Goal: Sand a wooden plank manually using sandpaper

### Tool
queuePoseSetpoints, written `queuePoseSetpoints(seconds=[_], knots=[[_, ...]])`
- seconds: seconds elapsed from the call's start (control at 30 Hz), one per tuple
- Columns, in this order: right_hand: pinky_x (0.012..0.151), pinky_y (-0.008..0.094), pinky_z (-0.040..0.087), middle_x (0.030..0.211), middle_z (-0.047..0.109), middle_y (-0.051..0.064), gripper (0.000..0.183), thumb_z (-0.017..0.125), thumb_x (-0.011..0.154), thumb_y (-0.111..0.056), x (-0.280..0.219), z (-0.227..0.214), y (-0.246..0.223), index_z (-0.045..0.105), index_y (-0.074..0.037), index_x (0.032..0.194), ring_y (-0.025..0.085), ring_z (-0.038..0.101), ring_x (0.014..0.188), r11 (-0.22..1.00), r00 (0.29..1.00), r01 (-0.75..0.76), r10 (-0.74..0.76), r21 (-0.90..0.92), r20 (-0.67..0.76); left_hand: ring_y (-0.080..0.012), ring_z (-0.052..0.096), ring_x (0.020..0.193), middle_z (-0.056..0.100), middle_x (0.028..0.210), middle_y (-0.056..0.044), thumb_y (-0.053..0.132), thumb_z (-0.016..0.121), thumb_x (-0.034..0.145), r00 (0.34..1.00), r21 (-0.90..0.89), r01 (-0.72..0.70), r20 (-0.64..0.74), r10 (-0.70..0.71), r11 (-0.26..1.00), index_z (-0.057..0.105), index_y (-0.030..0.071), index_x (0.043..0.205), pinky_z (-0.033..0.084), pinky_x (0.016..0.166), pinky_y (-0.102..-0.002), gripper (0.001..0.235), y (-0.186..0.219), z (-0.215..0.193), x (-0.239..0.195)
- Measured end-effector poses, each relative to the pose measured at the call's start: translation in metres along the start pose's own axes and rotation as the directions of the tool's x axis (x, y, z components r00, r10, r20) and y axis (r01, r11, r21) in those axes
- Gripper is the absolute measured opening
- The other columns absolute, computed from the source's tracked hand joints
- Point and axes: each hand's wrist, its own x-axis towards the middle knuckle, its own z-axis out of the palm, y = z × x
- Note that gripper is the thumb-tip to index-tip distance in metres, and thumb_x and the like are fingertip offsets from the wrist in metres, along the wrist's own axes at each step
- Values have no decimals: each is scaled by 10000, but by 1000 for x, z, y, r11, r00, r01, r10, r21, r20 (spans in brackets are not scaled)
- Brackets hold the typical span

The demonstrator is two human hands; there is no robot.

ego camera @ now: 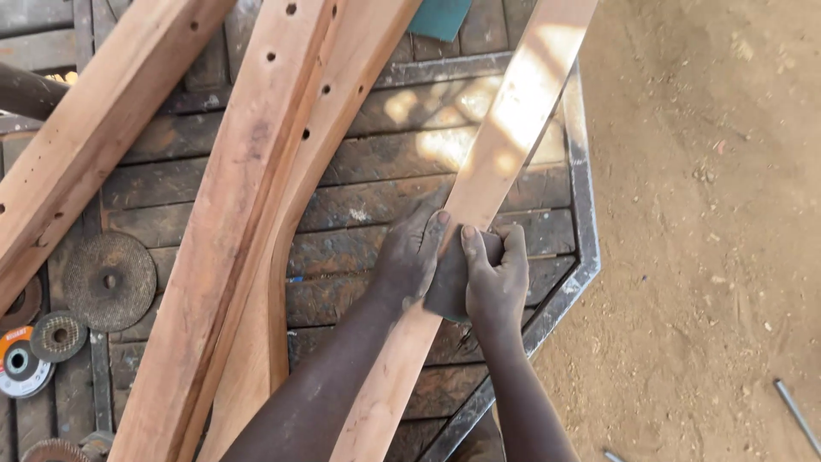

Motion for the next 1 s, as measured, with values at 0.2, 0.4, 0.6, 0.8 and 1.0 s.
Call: queuePoseSetpoints(seconds=[0.2, 0.4, 0.6, 0.8, 1.0], knots=[[717, 326, 409, 729, 426, 15, 402, 799, 877, -440, 63, 0, -1, 533, -140, 859, 161, 463, 735, 998, 998, 49, -48, -30, 44, -389, 490, 1297, 575, 1459, -39, 487, 345, 1088, 989, 178, 116, 74, -131, 977, 495, 318, 1546, 349, 1079, -615, 511, -8, -1, -4], [671, 398, 409, 699, 439, 95, 324, 762, 901, -343, 11, -2, -2, 566, -87, 870, 251, 482, 705, 990, 985, -131, 136, -51, 107, -219, 521, 1242, 644, 1354, 80, 549, 377, 1057, 983, 232, 170, 23, -181, 958, 513, 437, 1518, 314, 1088, -466, 494, -19, 2, -1], [685, 291, 401, 721, 475, 1, 316, 762, 924, -350, 68, 13, 1, 537, -135, 869, 147, 499, 745, 989, 995, 101, -99, 108, -23, -252, 605, 1251, 696, 1331, 36, 520, 501, 1037, 983, 41, 185, -21, -184, 982, 617, 426, 1420, 430, 1072, -479, 412, -21, 6, -1], [629, 322, 405, 686, 495, 61, 334, 747, 948, -394, 26, 1, 4, 582, -113, 877, 199, 518, 689, 995, 992, -101, 101, -4, 81, -327, 620, 1077, 638, 1079, -143, 467, 496, 1037, 978, -26, 208, -1, -208, 978, 665, 255, 1418, 455, 998, -431, 468, -17, -6, -29], [659, 376, 426, 727, 500, 63, 420, 782, 898, -487, 64, 6, 20, 556, -132, 893, 235, 557, 744, 996, 998, 61, -59, -63, 36, -280, 685, 996, 723, 975, -151, 520, 504, 1057, 935, -126, 346, -40, -353, 930, 756, 136, 1160, 502, 909, -445, 470, -48, -5, -15]])
